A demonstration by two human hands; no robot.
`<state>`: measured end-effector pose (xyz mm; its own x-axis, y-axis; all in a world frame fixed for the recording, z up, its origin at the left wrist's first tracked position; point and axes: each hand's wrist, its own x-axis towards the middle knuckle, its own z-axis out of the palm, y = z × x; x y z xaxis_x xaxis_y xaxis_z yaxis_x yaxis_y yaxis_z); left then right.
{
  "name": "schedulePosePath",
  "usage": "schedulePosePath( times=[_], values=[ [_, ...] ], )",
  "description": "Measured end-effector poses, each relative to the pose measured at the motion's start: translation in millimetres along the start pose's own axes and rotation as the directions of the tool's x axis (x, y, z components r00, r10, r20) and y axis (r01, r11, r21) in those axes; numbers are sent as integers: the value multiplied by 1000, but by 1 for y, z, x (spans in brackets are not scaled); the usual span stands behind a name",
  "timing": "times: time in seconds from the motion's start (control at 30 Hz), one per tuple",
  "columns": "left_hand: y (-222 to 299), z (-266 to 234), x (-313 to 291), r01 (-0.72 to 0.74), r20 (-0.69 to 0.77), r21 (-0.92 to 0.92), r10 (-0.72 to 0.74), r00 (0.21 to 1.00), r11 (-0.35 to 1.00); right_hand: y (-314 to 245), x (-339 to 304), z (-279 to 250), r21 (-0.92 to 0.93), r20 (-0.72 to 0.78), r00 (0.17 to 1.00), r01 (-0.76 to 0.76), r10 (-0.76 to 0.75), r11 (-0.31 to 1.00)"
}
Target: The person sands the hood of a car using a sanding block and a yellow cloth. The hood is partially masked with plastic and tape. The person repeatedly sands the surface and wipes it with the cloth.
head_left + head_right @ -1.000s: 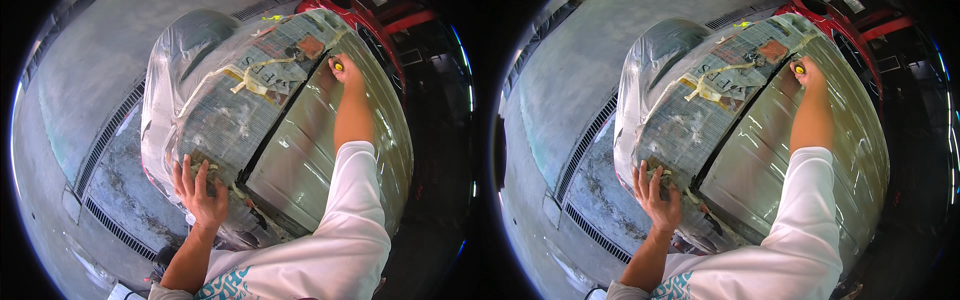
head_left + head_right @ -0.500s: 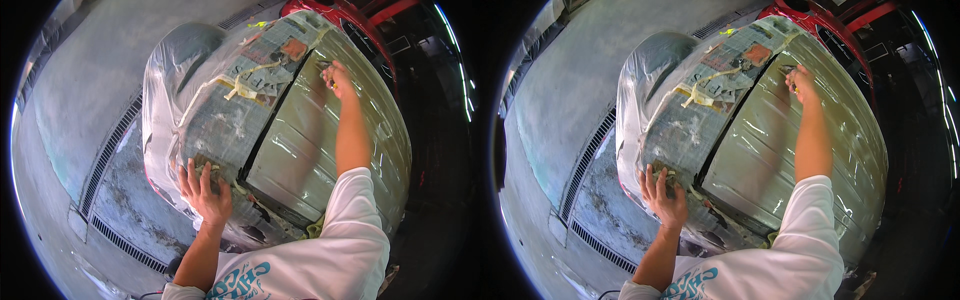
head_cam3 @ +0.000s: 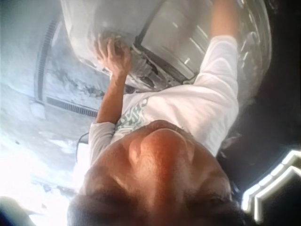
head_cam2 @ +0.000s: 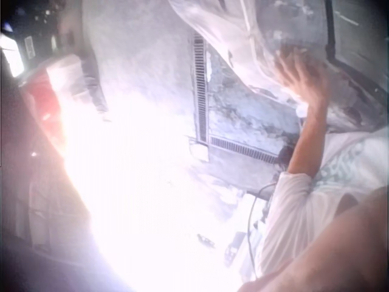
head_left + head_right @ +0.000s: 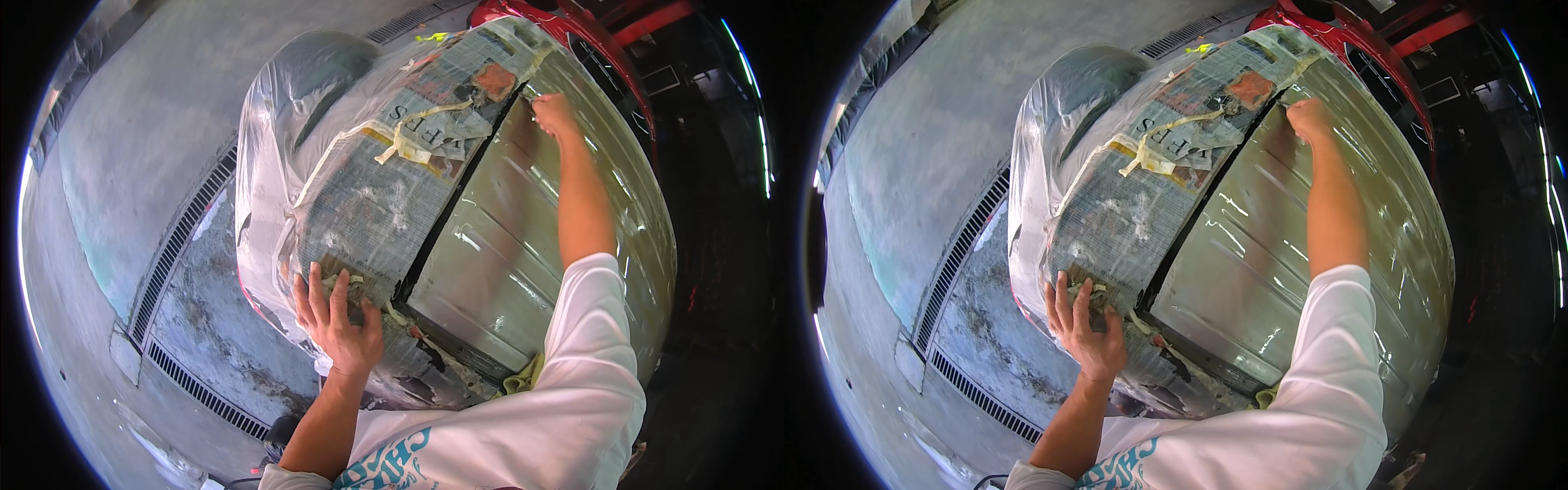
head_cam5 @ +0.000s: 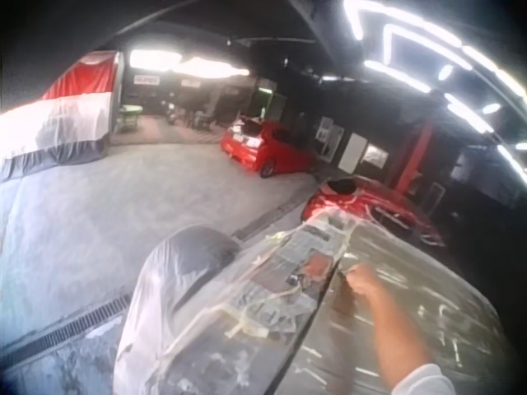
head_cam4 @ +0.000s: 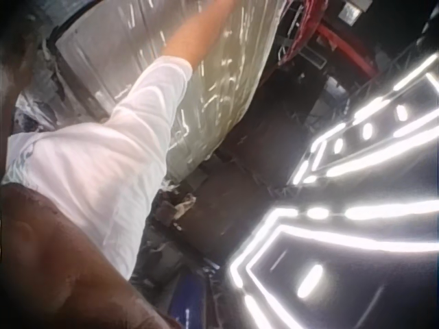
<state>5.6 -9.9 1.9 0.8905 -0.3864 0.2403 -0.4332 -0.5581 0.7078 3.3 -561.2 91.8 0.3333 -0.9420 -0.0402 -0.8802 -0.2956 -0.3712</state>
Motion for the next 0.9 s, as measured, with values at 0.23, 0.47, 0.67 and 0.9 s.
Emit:
schedulePosePath(
  times=[0.23, 0.47, 0.67, 0.9],
  values=[
    [-3, 0, -1, 7, -5, 14, -7, 1000, 1000, 0, -12, 7, 56, 13, 999, 38, -39, 998],
    [-3, 5, 0, 0, -6, 3, 0, 1000, 1000, 14, 37, 3, -14, -27, 999, 29, -30, 999],
    [-3, 3, 0, 7, -11, -7, -7, 1000, 1000, -6, 20, -4, -1, 41, 997, 68, -68, 998],
    [-4, -2, 0, 12, -2, 9, -12, 1000, 1000, -26, 0, -6, 73, 103, 995, 3, -10, 997]
  ],
)
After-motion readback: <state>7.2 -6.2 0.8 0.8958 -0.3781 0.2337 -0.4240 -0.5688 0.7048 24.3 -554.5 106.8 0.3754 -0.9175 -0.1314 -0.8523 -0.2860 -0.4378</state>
